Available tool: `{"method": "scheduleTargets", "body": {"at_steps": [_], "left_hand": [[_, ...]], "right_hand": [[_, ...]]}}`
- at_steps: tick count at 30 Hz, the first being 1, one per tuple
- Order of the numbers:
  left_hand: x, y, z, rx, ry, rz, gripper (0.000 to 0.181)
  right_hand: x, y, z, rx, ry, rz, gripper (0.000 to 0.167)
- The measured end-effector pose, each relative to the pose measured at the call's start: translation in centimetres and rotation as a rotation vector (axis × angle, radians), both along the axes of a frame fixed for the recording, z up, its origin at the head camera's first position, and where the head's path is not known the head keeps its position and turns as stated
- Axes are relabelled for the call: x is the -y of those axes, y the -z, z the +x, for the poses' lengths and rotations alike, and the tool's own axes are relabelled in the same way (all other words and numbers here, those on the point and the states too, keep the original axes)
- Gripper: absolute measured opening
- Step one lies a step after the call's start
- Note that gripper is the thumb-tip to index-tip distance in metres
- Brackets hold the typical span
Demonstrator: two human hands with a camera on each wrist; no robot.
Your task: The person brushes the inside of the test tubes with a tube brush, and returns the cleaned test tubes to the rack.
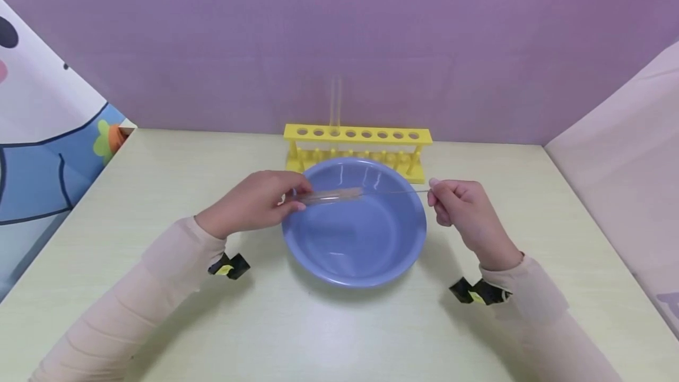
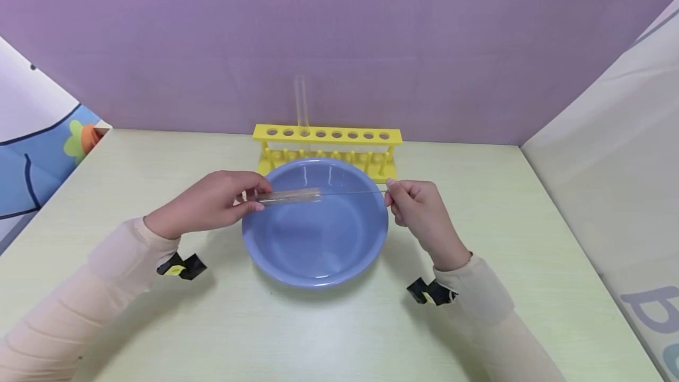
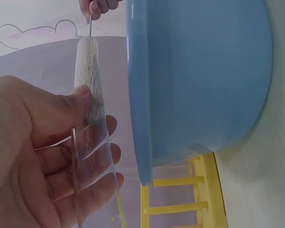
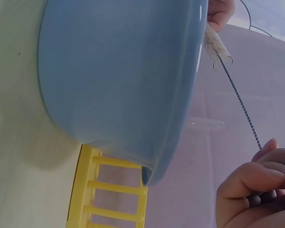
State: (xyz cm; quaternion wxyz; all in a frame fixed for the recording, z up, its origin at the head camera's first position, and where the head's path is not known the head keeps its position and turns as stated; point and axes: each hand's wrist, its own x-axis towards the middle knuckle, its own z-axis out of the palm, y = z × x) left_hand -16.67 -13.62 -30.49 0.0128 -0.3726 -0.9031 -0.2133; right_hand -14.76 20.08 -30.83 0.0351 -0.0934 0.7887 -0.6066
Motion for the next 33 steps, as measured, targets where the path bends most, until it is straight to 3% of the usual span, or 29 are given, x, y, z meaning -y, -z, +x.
{"method": "scheduleTargets", "body": {"at_steps": [33], "left_hand": [[-2.1, -0.1, 0.1, 0.001, 0.013, 0.023, 0.018]], "right_hand": [[2.5, 0.3, 0.1, 0.037, -0.085, 0.02, 0.037]]}}
